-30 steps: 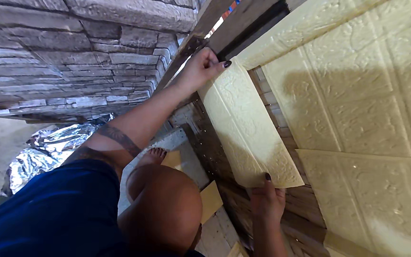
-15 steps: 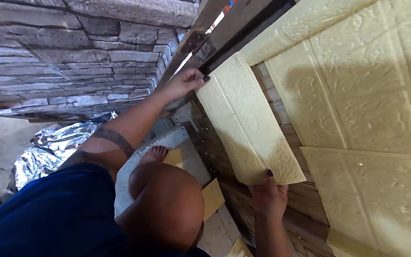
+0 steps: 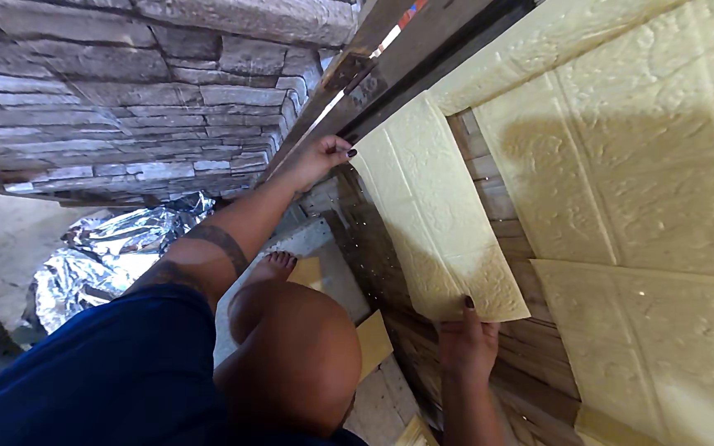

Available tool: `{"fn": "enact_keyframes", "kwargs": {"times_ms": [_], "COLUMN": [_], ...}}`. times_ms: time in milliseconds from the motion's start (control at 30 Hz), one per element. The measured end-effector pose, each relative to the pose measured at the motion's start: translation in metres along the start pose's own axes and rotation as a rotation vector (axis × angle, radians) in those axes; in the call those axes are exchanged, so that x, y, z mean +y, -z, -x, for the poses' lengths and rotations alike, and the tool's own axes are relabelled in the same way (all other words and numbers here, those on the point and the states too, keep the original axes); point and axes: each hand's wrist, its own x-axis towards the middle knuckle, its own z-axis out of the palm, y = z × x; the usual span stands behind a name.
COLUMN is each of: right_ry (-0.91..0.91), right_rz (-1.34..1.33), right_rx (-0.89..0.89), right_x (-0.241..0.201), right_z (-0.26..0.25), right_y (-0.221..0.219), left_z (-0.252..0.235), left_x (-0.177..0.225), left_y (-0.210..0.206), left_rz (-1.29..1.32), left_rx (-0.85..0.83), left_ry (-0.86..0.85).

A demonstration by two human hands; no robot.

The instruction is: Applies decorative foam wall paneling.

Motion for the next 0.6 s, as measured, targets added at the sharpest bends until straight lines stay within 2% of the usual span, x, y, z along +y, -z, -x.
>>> {"fn": "enact_keyframes", "kwargs": {"times_ms": [167,600], "right_ry": [0.002,0.008], "right_rz": [-0.002,-0.044], "right_rx": [-0.006,0.018], "right_x": [0.004,0.022], "right_z": [0.0,0.014], "right_y": [0.0,-0.009], "left_z": [0.0,-0.004], "left_x": [0.001,-0.006], "left_y": [-0.002,-0.009], "left_rz": [0.01,0.103], "left_rx": [0.004,0.141], "left_ry": [-0.005,-0.017]}}
